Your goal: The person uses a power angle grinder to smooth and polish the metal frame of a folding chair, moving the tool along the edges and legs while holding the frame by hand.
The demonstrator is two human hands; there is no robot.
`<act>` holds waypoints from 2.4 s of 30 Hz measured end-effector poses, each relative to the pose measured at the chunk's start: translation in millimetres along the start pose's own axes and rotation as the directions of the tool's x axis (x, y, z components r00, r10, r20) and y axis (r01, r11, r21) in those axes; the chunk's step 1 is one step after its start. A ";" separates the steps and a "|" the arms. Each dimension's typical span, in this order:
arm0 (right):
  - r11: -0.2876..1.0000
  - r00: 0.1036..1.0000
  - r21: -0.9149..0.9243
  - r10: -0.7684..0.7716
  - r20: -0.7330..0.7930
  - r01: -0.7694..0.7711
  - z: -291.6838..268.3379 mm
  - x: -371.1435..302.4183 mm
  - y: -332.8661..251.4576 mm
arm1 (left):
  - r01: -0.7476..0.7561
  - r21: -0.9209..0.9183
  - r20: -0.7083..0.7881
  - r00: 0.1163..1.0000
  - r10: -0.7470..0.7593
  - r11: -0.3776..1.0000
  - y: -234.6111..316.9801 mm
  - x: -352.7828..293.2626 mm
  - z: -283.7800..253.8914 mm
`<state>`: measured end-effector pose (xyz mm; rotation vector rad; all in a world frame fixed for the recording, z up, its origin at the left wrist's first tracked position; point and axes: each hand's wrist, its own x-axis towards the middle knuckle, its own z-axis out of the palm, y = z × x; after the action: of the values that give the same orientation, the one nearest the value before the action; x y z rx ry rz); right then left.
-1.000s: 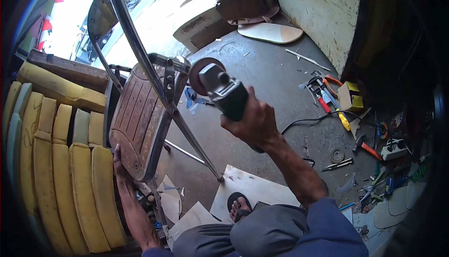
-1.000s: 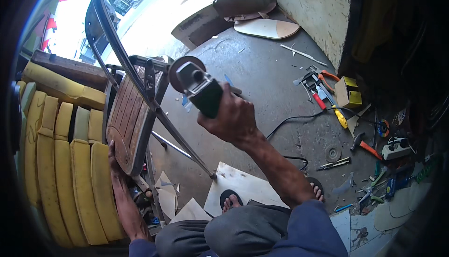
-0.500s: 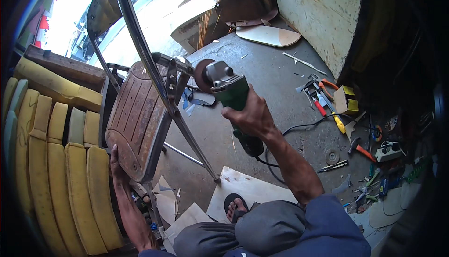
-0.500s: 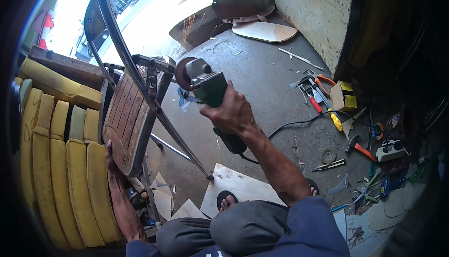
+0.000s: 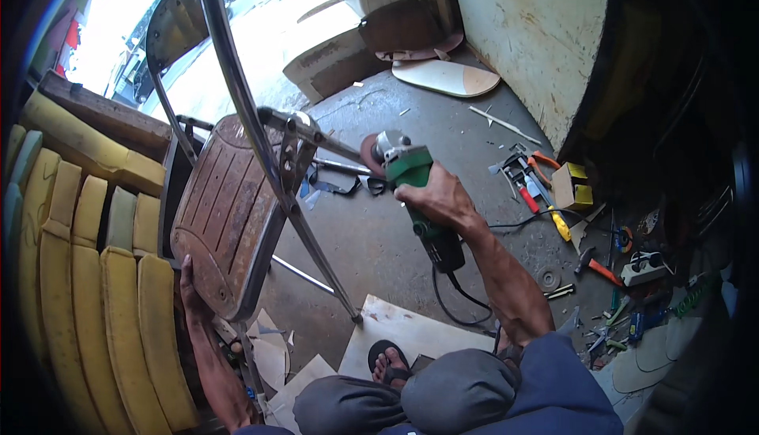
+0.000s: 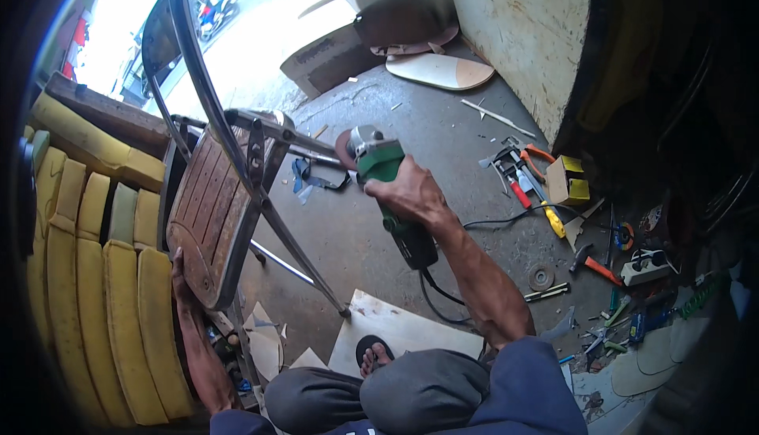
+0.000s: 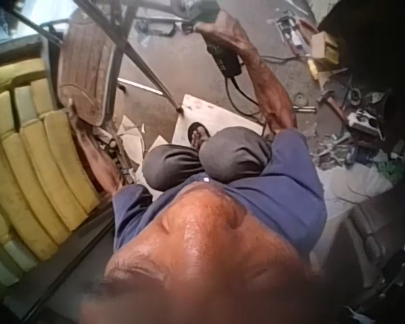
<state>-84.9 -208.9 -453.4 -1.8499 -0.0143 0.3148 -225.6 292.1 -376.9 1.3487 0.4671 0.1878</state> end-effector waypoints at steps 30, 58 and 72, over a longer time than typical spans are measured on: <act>0.961 0.966 0.206 -0.139 -0.218 0.185 67.0 -13.9 14.9 | -0.047 0.122 -0.089 0.994 0.058 0.991 -1.6 -5.8 6.6; 0.161 0.843 -0.937 -0.503 0.191 0.308 18.1 -19.2 -26.9 | -0.052 -0.365 0.065 0.995 0.081 0.930 22.7 40.9 3.2; -0.085 0.862 -0.980 -0.466 0.199 0.180 36.1 -34.4 -86.2 | -0.195 -0.328 -0.050 0.981 0.189 0.924 19.9 48.7 -1.0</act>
<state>-113.1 -154.9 -374.6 -3.2657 -0.7857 -0.4724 -179.9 316.5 -368.3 1.0595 0.3000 0.4223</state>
